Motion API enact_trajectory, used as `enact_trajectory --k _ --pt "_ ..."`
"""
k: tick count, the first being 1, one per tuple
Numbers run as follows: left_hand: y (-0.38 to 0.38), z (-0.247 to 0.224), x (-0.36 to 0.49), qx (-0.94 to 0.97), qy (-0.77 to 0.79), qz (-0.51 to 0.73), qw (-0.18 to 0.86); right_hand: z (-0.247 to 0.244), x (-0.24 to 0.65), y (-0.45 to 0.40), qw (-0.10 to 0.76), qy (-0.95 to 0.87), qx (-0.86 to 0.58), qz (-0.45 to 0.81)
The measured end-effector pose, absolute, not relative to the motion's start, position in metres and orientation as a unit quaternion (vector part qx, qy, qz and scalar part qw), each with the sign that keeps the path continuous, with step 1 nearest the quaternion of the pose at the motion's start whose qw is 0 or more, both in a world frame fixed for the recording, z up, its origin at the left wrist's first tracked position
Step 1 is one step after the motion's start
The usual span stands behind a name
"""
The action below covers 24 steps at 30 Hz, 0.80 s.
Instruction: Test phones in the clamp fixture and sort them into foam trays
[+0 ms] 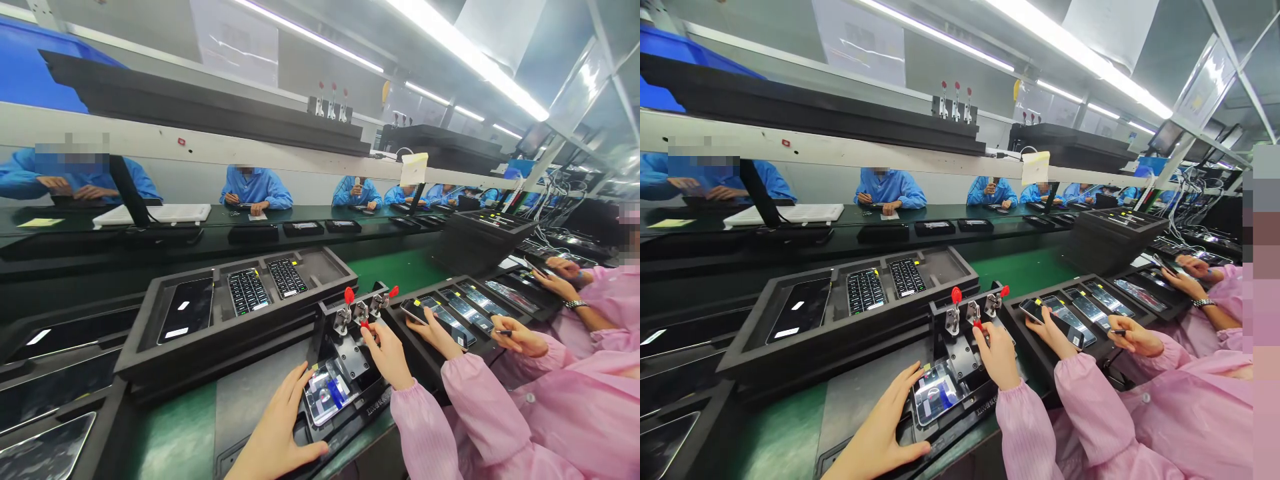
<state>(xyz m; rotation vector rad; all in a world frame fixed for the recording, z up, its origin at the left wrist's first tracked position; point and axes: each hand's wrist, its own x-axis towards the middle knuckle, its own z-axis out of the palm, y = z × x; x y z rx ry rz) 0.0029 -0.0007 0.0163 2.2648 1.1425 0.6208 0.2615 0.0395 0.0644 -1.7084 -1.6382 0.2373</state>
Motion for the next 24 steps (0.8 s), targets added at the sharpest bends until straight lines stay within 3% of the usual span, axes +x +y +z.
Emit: enact_trajectory --k 24 --pt "0.0004 0.0158 0.0032 0.836 0.42 0.242 0.257 0.065 0.2624 0.0412 0.361 -0.652 -0.663 0.073"
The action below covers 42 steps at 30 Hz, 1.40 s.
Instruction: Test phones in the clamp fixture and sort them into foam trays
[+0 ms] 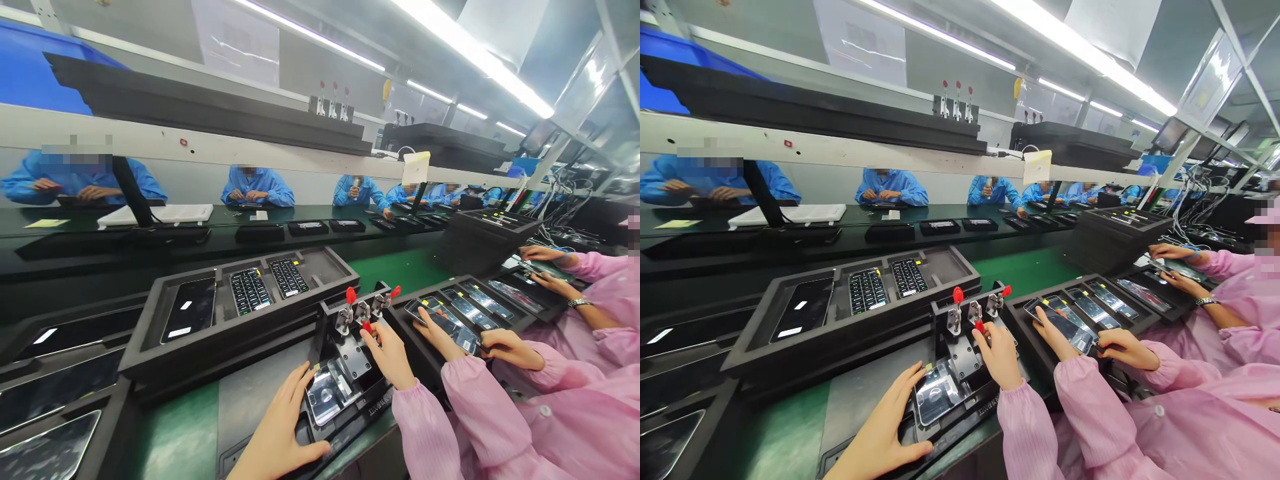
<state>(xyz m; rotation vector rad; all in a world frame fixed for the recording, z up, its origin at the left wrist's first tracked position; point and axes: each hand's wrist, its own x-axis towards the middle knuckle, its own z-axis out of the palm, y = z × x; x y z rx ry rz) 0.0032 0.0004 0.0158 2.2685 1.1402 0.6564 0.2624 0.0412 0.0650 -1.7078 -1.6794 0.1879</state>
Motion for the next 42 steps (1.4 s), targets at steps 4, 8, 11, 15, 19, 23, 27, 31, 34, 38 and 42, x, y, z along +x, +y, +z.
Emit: enact_trajectory --k 4,8,11,15,19,23,27,31,34,38,42 --pt "0.0 0.016 0.003 0.837 0.423 0.232 0.258 0.067 0.263 0.041 0.357 -0.65 -0.665 0.082" --pt "0.0 0.017 0.003 0.834 0.426 0.229 0.264 0.068 0.262 0.04 0.359 -0.653 -0.662 0.082" --pt "-0.002 0.019 0.004 0.832 0.428 0.231 0.268 0.068 0.261 0.04 0.364 -0.651 -0.66 0.086" --pt "-0.002 0.018 0.005 0.826 0.429 0.242 0.272 0.07 0.264 0.04 0.391 -0.635 -0.654 0.126" --pt "0.001 0.013 0.004 0.828 0.419 0.264 0.262 0.082 0.273 0.032 0.435 -0.63 -0.592 0.253" --pt "0.005 0.014 0.008 0.847 0.41 0.247 0.23 0.108 0.279 0.028 0.532 -0.599 -0.564 0.203" --pt "0.009 0.019 0.023 0.86 0.421 0.217 0.189 0.138 0.28 0.046 0.582 -0.568 -0.582 0.004" --pt "0.012 0.022 0.043 0.863 0.422 0.212 0.179 0.143 0.288 0.056 0.519 -0.606 -0.6 -0.056" --pt "0.015 0.019 0.051 0.86 0.419 0.227 0.181 0.117 0.296 0.042 0.527 -0.593 -0.593 -0.134" --pt "0.019 0.013 0.052 0.859 0.415 0.23 0.194 0.068 0.298 0.024 0.466 -0.599 -0.617 -0.21" --pt "0.019 0.011 0.051 0.863 0.411 0.221 0.193 0.047 0.289 0.026 0.345 -0.606 -0.698 -0.164"
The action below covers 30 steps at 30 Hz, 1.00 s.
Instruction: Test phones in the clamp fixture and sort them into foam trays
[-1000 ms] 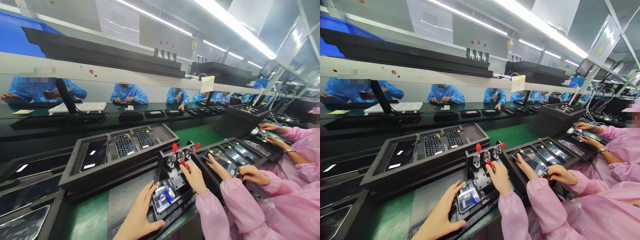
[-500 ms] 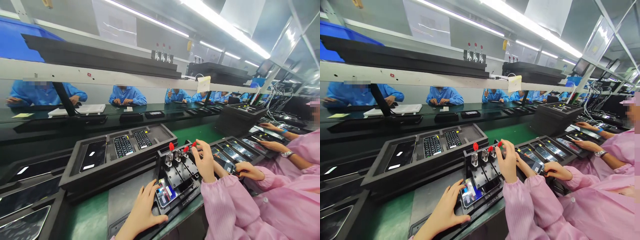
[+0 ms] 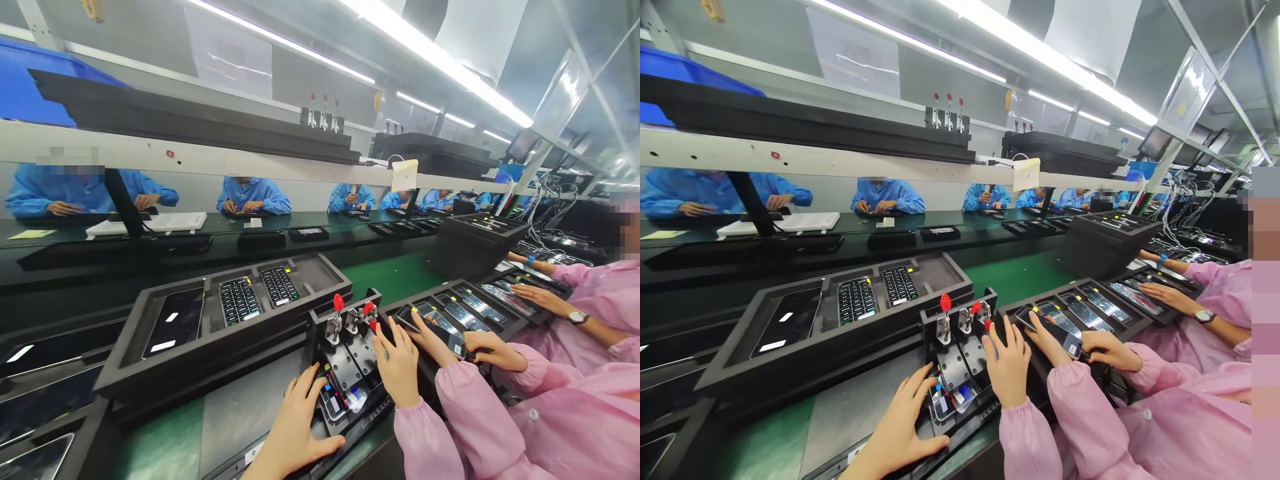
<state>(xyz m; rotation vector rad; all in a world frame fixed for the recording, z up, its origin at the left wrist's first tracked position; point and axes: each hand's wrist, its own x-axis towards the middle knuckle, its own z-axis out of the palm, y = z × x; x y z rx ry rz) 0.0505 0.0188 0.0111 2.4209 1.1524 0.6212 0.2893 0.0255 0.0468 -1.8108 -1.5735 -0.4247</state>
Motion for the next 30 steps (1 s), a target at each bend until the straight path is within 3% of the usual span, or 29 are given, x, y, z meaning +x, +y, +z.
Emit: enact_trajectory --k 2,7,10,19,30 --pt "0.018 0.011 0.05 0.865 0.408 0.22 0.194 0.048 0.286 0.029 0.348 -0.611 -0.701 -0.118" --pt "0.016 0.008 0.048 0.86 0.406 0.235 0.202 0.053 0.282 0.036 0.505 -0.573 -0.645 0.031" --pt "0.016 0.007 0.048 0.86 0.402 0.239 0.201 0.053 0.283 0.045 0.545 -0.525 -0.641 0.128" --pt "0.014 0.005 0.047 0.856 0.404 0.241 0.213 0.041 0.298 0.071 0.512 -0.537 -0.621 0.253" --pt "0.014 0.009 0.048 0.851 0.405 0.252 0.22 0.037 0.298 0.068 0.503 -0.547 -0.614 0.266"
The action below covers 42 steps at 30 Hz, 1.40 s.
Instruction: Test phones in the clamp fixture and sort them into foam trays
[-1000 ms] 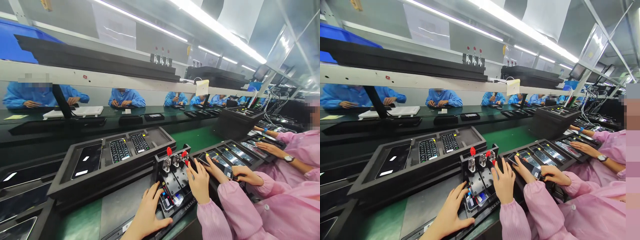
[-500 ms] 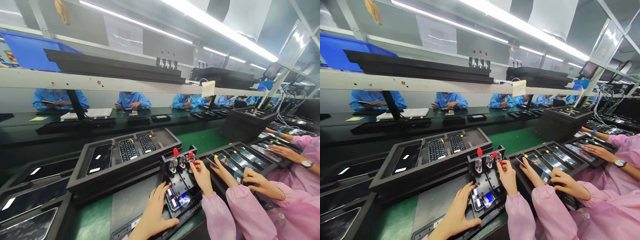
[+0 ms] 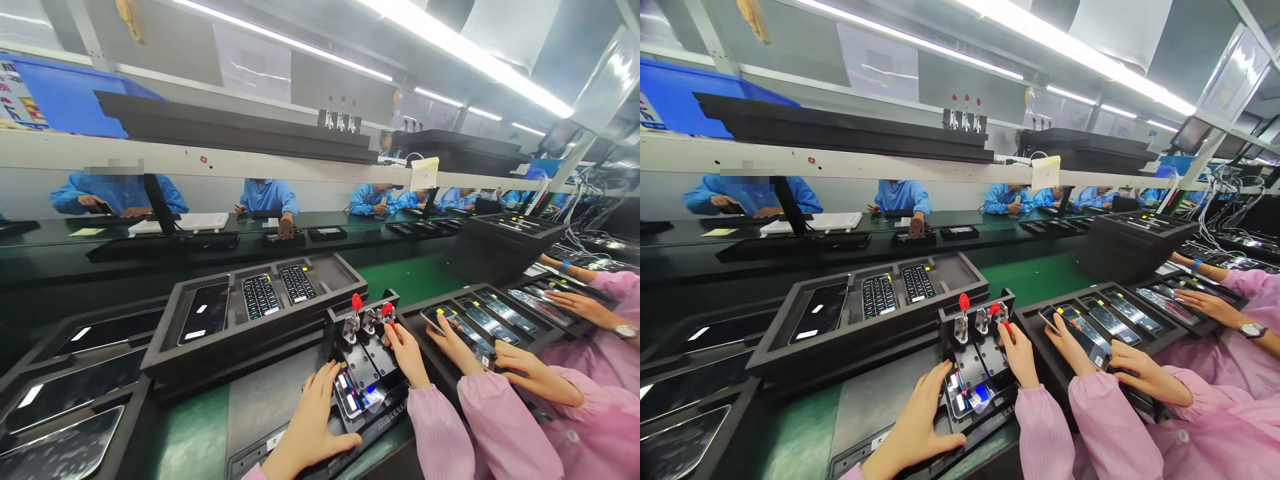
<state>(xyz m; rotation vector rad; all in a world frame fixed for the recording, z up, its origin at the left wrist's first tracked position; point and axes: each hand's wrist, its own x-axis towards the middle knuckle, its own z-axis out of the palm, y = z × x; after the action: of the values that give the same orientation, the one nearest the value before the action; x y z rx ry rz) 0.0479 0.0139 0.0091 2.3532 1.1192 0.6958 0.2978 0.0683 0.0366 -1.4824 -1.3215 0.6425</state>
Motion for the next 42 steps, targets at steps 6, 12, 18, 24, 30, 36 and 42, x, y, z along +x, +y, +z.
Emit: enact_trajectory --k 6,12,18,24,30,36,42 --pt "0.0154 0.0078 0.0483 0.856 0.395 0.256 0.213 0.0383 0.298 0.0686 0.502 -0.546 -0.615 0.267" --pt "0.0155 0.0096 0.0487 0.853 0.4 0.252 0.22 0.0408 0.2967 0.0667 0.506 -0.541 -0.618 0.265" --pt "0.0151 0.0114 0.0483 0.851 0.399 0.259 0.223 0.0432 0.2958 0.0664 0.509 -0.539 -0.615 0.267" --pt "0.0141 0.009 0.0481 0.851 0.403 0.254 0.22 0.0433 0.2953 0.0656 0.515 -0.538 -0.613 0.264" --pt "0.0156 0.008 0.0482 0.853 0.406 0.247 0.217 0.0427 0.2948 0.0666 0.52 -0.536 -0.611 0.262" --pt "0.0161 0.0074 0.0484 0.854 0.402 0.248 0.221 0.0417 0.2944 0.0664 0.521 -0.535 -0.611 0.261" --pt "0.0152 0.0083 0.0483 0.849 0.399 0.263 0.224 0.0408 0.2949 0.0675 0.521 -0.538 -0.608 0.263"
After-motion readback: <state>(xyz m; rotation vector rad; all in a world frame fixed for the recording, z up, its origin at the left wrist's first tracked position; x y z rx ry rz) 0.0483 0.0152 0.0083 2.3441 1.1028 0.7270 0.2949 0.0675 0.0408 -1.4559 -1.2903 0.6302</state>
